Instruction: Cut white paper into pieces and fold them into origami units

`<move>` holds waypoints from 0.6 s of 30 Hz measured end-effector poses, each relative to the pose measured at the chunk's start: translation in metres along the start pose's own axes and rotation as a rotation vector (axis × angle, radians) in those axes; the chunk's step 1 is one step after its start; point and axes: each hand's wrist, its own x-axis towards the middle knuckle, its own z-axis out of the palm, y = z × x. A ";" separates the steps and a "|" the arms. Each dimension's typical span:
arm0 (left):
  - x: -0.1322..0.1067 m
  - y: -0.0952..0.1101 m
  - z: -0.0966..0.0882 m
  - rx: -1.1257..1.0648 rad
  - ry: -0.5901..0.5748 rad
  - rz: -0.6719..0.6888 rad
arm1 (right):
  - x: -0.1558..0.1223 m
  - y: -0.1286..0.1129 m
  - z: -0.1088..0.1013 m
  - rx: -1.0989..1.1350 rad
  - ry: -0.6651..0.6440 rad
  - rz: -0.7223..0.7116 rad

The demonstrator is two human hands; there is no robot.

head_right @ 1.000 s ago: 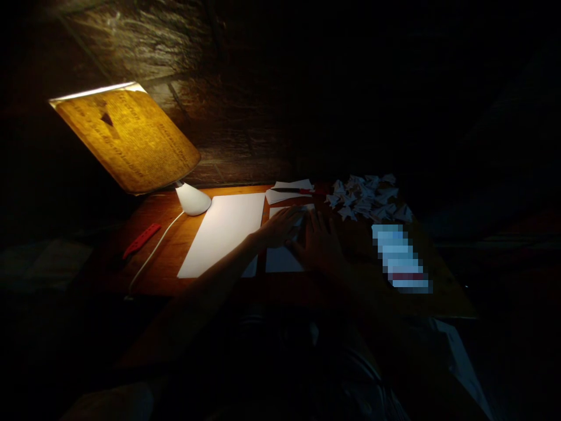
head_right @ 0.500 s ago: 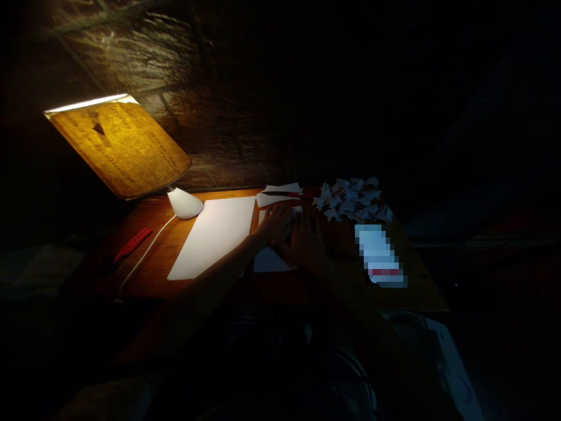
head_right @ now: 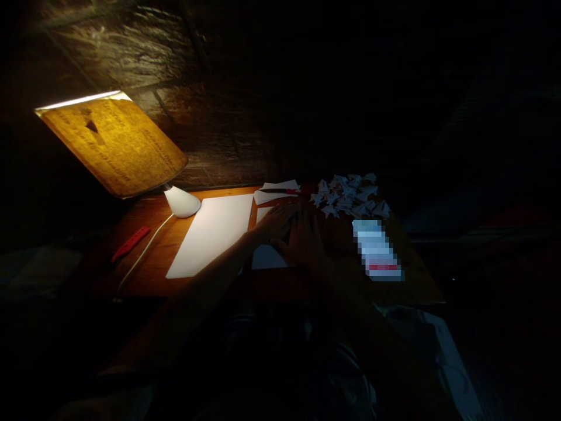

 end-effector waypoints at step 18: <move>0.002 -0.007 0.014 0.040 0.023 0.017 | -0.010 -0.008 -0.010 -0.036 0.035 0.040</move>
